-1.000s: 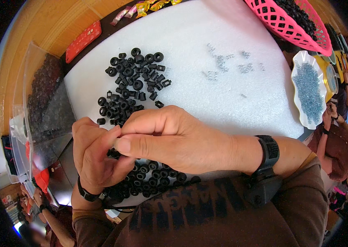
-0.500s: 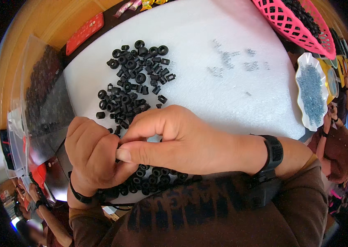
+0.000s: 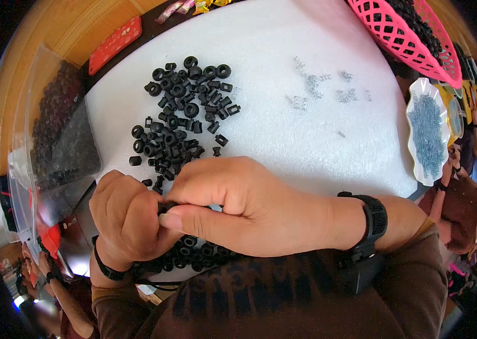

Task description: Assembling small black rubber gaskets into black plastic circular housings.

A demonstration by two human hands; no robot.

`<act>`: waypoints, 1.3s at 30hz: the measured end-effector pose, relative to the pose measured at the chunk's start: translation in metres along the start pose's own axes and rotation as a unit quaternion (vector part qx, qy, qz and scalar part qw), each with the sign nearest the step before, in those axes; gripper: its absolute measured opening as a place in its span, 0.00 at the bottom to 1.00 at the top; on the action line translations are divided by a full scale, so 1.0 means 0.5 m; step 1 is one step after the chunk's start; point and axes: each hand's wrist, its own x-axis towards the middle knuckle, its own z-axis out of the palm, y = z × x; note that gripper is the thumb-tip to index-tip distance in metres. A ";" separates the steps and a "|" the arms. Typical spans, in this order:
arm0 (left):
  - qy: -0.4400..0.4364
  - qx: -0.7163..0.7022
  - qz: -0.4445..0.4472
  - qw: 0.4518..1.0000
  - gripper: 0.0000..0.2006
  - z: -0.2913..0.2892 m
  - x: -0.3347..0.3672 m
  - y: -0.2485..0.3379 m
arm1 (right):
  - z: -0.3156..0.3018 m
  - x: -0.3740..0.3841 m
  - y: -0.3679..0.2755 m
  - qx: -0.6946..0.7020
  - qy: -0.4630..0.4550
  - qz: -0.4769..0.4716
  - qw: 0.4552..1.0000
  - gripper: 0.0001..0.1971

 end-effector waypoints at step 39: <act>0.045 -0.022 -0.033 0.998 0.18 0.011 -0.007 0.020 | -0.004 -0.005 -0.014 0.163 -0.056 0.126 0.977 0.14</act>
